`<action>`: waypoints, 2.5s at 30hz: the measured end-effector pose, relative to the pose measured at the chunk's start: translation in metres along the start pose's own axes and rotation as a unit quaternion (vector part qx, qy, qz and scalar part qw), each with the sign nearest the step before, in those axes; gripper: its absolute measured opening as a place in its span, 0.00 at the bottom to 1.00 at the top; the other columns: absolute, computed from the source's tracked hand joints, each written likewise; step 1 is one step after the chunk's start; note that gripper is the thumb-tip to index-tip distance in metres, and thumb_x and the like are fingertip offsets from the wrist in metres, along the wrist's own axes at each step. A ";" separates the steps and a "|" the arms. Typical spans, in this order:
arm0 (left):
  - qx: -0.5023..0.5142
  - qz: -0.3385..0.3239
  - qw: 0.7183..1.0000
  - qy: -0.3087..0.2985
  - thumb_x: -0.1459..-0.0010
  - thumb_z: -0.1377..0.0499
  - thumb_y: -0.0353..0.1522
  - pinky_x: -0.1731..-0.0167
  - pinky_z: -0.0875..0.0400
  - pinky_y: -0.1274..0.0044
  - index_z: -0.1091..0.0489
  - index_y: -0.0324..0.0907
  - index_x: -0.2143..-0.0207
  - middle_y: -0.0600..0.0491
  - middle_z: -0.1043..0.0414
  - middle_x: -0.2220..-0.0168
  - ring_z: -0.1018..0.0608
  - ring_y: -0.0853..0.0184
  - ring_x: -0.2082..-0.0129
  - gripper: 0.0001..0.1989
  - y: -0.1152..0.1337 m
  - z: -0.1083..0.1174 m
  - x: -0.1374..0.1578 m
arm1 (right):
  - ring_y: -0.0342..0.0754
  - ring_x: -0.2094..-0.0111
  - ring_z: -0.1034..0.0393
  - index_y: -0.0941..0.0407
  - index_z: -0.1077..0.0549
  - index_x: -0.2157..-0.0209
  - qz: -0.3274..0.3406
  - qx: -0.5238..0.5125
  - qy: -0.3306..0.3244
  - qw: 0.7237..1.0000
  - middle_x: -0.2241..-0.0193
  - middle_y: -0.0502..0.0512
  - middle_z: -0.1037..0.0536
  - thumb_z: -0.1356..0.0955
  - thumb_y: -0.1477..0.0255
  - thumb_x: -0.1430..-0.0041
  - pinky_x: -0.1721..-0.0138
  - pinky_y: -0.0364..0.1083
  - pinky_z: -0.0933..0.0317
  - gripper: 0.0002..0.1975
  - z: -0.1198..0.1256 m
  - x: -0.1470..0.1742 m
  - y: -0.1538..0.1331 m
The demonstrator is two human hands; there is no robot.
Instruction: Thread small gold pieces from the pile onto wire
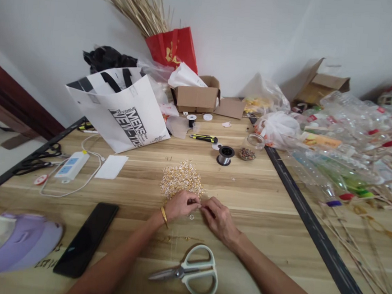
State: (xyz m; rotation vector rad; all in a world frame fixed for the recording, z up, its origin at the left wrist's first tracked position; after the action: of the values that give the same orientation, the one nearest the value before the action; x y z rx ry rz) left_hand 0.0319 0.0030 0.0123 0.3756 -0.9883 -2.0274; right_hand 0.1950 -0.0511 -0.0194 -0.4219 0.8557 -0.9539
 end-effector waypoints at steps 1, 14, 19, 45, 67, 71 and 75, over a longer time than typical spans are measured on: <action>0.007 0.002 1.000 0.003 0.48 0.43 0.31 0.74 0.39 0.82 0.26 0.37 0.72 0.55 0.28 0.76 0.32 0.73 0.77 0.07 -0.002 0.000 0.001 | 0.45 0.71 0.34 0.56 0.31 0.66 -0.001 -0.002 -0.001 1.000 0.71 0.54 0.31 0.40 0.76 0.38 0.70 0.43 0.38 0.07 0.000 0.000 -0.001; 0.021 0.003 0.998 0.057 0.49 0.44 0.29 0.76 0.40 0.83 0.29 0.38 0.75 0.56 0.31 0.79 0.34 0.74 0.78 0.05 -0.002 -0.003 0.006 | 0.45 0.71 0.34 0.55 0.32 0.66 -0.009 -0.042 0.002 0.999 0.71 0.54 0.30 0.39 0.75 0.38 0.68 0.43 0.38 0.06 0.003 -0.004 -0.002; 0.011 -0.013 0.998 0.068 0.49 0.44 0.28 0.76 0.39 0.82 0.29 0.38 0.75 0.56 0.31 0.78 0.33 0.73 0.78 0.05 -0.003 -0.005 0.008 | 0.46 0.70 0.34 0.56 0.31 0.65 -0.014 -0.044 -0.008 0.999 0.70 0.55 0.31 0.41 0.75 0.37 0.67 0.44 0.37 0.08 0.004 -0.005 -0.003; -0.203 -0.075 0.972 -0.093 0.48 0.43 0.26 0.62 0.41 0.77 0.28 0.40 0.75 0.54 0.30 0.73 0.30 0.67 0.67 0.06 -0.009 0.027 0.022 | 0.45 0.73 0.37 0.56 0.32 0.70 -0.064 -0.049 0.023 0.996 0.75 0.52 0.31 0.39 0.73 0.40 0.71 0.42 0.41 0.06 0.006 -0.006 0.004; -0.221 -0.030 0.967 -0.125 0.54 0.43 0.25 0.69 0.39 0.79 0.29 0.40 0.80 0.54 0.30 0.77 0.30 0.68 0.72 0.06 -0.010 0.036 0.032 | 0.45 0.73 0.37 0.56 0.32 0.71 -0.061 -0.055 0.023 0.996 0.75 0.52 0.31 0.38 0.74 0.40 0.71 0.42 0.41 0.06 0.005 -0.007 0.004; -0.194 -0.036 0.975 -0.106 0.53 0.43 0.25 0.69 0.40 0.79 0.28 0.40 0.77 0.54 0.30 0.76 0.30 0.68 0.71 0.05 -0.007 0.034 0.029 | 0.45 0.72 0.36 0.56 0.32 0.70 -0.068 -0.056 0.018 0.996 0.74 0.52 0.31 0.38 0.75 0.41 0.70 0.42 0.42 0.05 0.005 -0.007 0.004; -0.178 -0.051 0.979 -0.091 0.51 0.42 0.26 0.66 0.40 0.78 0.27 0.40 0.74 0.54 0.29 0.74 0.30 0.68 0.70 0.04 -0.002 0.026 0.025 | 0.45 0.72 0.37 0.56 0.33 0.70 -0.070 -0.056 0.016 0.996 0.74 0.52 0.31 0.38 0.75 0.41 0.71 0.42 0.42 0.05 0.004 -0.006 0.005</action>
State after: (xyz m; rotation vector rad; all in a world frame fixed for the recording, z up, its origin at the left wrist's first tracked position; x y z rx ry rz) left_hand 0.0006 -0.0025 0.0294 0.0496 -0.7020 -2.3105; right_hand 0.1991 -0.0437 -0.0170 -0.5715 0.9206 -1.0471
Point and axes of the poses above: each hand's wrist, its own x-axis away from the middle knuckle, its own z-axis out of the back of the hand, y = z × x, the point moved 1 cm from there along -x, towards the middle knuckle
